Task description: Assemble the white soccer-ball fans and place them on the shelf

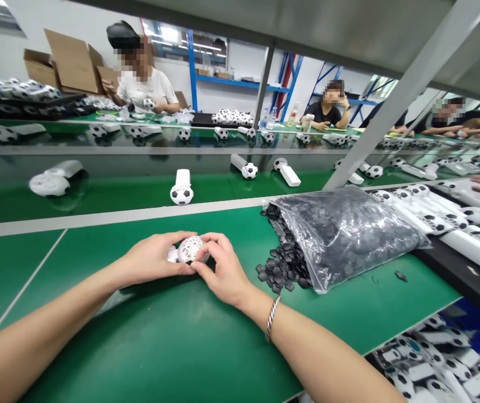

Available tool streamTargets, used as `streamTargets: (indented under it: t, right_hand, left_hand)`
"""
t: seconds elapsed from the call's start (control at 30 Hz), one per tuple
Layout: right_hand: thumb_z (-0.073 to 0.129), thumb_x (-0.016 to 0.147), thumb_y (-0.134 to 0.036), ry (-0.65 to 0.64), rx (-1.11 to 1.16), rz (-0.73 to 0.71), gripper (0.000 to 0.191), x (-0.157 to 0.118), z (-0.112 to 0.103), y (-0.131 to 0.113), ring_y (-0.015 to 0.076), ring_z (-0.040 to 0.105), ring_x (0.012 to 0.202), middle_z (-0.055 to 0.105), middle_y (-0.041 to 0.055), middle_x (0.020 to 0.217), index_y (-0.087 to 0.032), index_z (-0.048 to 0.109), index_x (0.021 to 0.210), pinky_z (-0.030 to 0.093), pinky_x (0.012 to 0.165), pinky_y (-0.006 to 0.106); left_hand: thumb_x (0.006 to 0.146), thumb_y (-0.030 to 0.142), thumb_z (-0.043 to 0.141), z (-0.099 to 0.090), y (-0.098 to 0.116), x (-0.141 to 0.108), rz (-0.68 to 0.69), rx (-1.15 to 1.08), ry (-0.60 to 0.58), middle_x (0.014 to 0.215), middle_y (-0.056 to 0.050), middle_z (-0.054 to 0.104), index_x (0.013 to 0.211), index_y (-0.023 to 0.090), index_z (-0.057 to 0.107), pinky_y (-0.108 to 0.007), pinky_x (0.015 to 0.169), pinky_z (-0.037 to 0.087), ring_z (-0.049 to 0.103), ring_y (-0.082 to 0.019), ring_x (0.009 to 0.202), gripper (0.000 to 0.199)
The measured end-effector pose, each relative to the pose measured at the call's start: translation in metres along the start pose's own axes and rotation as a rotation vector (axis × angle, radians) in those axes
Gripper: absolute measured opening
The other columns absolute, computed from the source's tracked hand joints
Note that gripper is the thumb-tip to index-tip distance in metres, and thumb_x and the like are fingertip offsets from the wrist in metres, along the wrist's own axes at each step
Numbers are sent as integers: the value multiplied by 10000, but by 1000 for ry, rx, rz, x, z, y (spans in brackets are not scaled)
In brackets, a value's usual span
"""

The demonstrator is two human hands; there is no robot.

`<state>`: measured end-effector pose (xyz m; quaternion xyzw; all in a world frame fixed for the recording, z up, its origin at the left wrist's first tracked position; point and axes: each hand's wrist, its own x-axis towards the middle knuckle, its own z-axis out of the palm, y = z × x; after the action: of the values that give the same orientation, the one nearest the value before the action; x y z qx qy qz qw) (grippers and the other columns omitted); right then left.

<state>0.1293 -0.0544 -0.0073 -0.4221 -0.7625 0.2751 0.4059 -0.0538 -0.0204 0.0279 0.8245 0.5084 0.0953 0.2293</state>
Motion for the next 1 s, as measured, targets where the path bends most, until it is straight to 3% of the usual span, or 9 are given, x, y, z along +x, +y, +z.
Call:
streamTargets:
  t: [0.27,0.5,0.77,1.0]
  right_hand:
    - [571,741,-170,-1,91,78,133,3,1,2,166,458,1079,469,71,1134,-207,456,794,436,849,313]
    - [622,711,-249,-26,285,129,232,10,-1,11,173,488,1030,464,54,1093,-216,445,856,496,715,280]
    - [575,757,-210,-83,307,169,419,9,2,15,175,458,1098,476,58,1177,-241,414,1142,489,756,272]
    - [562,769,-206,-90,314,152,394,10,0,15,172,485,1069,509,56,1154,-236,441,1143,488,784,280]
  left_hand:
    - [643,617,529,10,3,-2,-86,92,105,1201,9,555,1215,326,441,-340,758,448,550,-276,1023,648]
    - [660,628,509,7,-3,1,-48,73,57,1236,21,528,1250,320,418,-312,786,442,526,-263,1074,671]
    - [662,606,530,7,-1,0,-31,54,73,1251,31,514,1247,334,415,-330,815,442,515,-250,1091,655]
    - [665,606,533,8,-1,0,-37,29,62,1239,37,525,1245,340,417,-321,793,450,527,-243,1077,649]
